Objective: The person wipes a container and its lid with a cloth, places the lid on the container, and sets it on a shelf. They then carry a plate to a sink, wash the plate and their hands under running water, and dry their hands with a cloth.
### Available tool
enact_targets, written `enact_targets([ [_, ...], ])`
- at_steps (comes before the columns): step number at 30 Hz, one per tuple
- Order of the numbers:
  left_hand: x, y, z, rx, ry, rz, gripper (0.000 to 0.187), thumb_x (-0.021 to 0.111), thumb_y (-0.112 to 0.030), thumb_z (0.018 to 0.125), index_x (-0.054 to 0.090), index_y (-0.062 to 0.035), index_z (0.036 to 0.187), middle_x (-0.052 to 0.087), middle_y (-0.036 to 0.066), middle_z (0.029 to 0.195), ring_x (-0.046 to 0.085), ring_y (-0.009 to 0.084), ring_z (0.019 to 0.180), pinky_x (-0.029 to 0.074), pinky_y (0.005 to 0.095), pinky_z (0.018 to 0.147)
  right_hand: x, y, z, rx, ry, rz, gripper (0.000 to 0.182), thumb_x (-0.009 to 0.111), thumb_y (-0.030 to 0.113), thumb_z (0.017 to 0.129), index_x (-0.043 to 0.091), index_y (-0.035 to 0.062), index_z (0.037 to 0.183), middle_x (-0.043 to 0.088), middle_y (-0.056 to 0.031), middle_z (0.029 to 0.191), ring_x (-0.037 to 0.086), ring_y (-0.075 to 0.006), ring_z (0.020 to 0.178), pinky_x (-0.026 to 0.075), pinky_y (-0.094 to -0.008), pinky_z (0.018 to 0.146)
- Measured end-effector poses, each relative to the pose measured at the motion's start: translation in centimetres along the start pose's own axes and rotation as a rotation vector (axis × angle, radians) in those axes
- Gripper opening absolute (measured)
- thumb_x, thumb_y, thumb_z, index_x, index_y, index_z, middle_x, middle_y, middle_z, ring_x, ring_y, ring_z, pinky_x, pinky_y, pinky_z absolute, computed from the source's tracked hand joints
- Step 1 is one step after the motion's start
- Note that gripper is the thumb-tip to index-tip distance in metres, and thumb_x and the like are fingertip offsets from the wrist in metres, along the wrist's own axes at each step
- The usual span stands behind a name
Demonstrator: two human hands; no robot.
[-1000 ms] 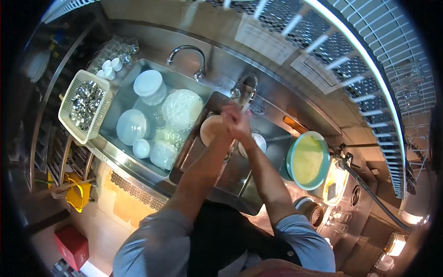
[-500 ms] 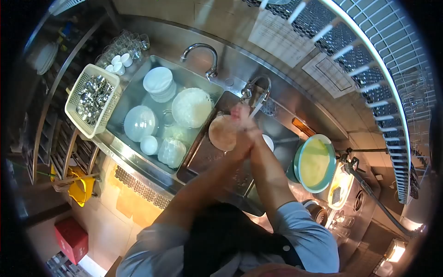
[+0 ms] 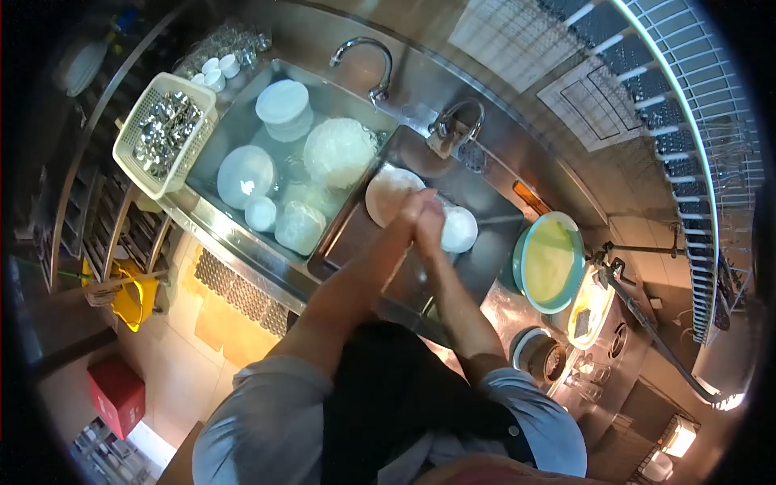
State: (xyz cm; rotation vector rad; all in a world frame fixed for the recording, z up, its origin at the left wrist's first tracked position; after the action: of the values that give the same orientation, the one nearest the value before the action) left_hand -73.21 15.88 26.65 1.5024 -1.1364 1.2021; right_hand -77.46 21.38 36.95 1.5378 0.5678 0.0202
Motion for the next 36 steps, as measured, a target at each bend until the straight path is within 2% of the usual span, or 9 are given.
enact_targets([
  [3,2.5,-1.5,-6.3,-0.095,-0.068,0.125,0.032,0.057,-0.023,0.098,0.063,-0.0020,0.121,0.068,0.012,0.109,0.064,0.0237,0.103,0.051,0.0384,0.092,4.8,-0.6,-6.0,-0.321,-0.253,0.264,0.049,0.070,0.021,0.085,0.058,-0.0045,0.125,0.067,-0.0166,0.115,0.061,-0.0336,0.113,0.042,-0.0438,0.105],
  [7,3.3,-1.3,-10.7,-0.175,-0.126,0.123,0.031,0.057,-0.024,0.099,0.063,-0.0030,0.122,0.069,0.012,0.108,0.064,0.0248,0.104,0.050,0.0388,0.094,3.0,0.5,-5.5,0.000,-0.069,-0.219,0.051,0.074,0.038,0.083,0.068,-0.0055,0.109,0.068,-0.0208,0.114,0.060,-0.0305,0.115,0.043,-0.0406,0.103],
  [10,4.0,-1.2,-13.7,-0.211,-0.151,0.167,0.030,0.057,-0.024,0.101,0.064,-0.0037,0.122,0.069,0.011,0.107,0.064,0.0255,0.105,0.049,0.0391,0.096,1.8,4.7,-7.0,0.361,-0.075,0.092,0.053,0.070,0.045,0.087,0.070,-0.0069,0.100,0.071,-0.0227,0.102,0.065,-0.0328,0.108,0.046,-0.0428,0.097],
  [20,10.1,-9.3,-26.5,-0.081,-0.497,0.499,0.033,0.053,-0.029,0.105,0.064,-0.0031,0.121,0.067,0.013,0.117,0.064,0.0235,0.110,0.053,0.0369,0.090,8.3,3.2,-10.5,0.065,-0.185,-0.477,0.057,0.056,0.050,0.096,0.071,-0.0046,0.087,0.070,-0.0311,0.087,0.068,-0.0459,0.079,0.050,-0.0518,0.080],
  [22,10.5,-11.5,-25.6,0.003,-0.344,0.540,0.030,0.054,-0.026,0.104,0.064,-0.0038,0.122,0.065,0.013,0.121,0.065,0.0226,0.108,0.054,0.0359,0.088,8.1,8.3,-11.7,-0.337,-0.105,-0.687,0.047,0.061,0.043,0.095,0.072,-0.0021,0.100,0.070,-0.0277,0.081,0.070,-0.0427,0.080,0.052,-0.0492,0.081],
  [24,14.8,-15.8,-26.4,0.035,-0.116,1.367,0.029,0.057,-0.022,0.102,0.064,-0.0012,0.121,0.065,0.013,0.120,0.065,0.0227,0.111,0.055,0.0351,0.091,5.8,11.4,-9.8,0.000,0.192,-0.293,0.049,0.067,0.040,0.094,0.066,0.0015,0.124,0.072,-0.0254,0.098,0.072,-0.0370,0.097,0.055,-0.0434,0.089],
  [26,19.3,-22.9,-29.6,0.239,0.118,1.394,0.029,0.057,-0.019,0.101,0.064,0.0014,0.121,0.064,0.013,0.125,0.064,0.0239,0.115,0.055,0.0360,0.096,-0.7,18.5,-11.6,-0.481,0.183,-0.491,0.060,0.068,0.040,0.098,0.053,0.0065,0.145,0.056,-0.0163,0.144,0.057,-0.0279,0.129,0.048,-0.0385,0.106],
  [29,26.6,-35.1,-33.5,0.368,0.058,1.243,0.025,0.067,-0.016,0.091,0.070,0.0009,0.109,0.053,0.018,0.149,0.062,0.0262,0.119,0.055,0.0407,0.099,-9.6,34.1,-21.3,-0.512,0.352,-0.343,0.049,0.064,0.025,0.101,0.054,0.0037,0.144,0.060,-0.0103,0.140,0.057,-0.0182,0.127,0.045,-0.0339,0.110],
  [36,40.9,-39.8,-50.3,0.795,0.558,0.995,0.037,0.056,-0.031,0.103,0.064,-0.0075,0.130,0.036,0.025,0.160,0.042,0.0419,0.143,0.042,0.0521,0.113,-18.9,43.8,-36.8,-1.167,0.419,-0.033,0.058,0.046,0.044,0.107,0.047,0.0049,0.150,0.054,-0.0154,0.148,0.057,-0.0348,0.128,0.048,-0.0455,0.106],
])
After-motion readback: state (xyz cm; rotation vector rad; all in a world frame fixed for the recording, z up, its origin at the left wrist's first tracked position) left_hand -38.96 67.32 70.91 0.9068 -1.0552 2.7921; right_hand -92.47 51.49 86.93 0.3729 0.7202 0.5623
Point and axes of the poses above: each hand's wrist, its own z-axis towards the middle knuckle, its own x-axis out of the palm, y = z × x, the point moved 2 cm from there along z, towards the middle knuckle
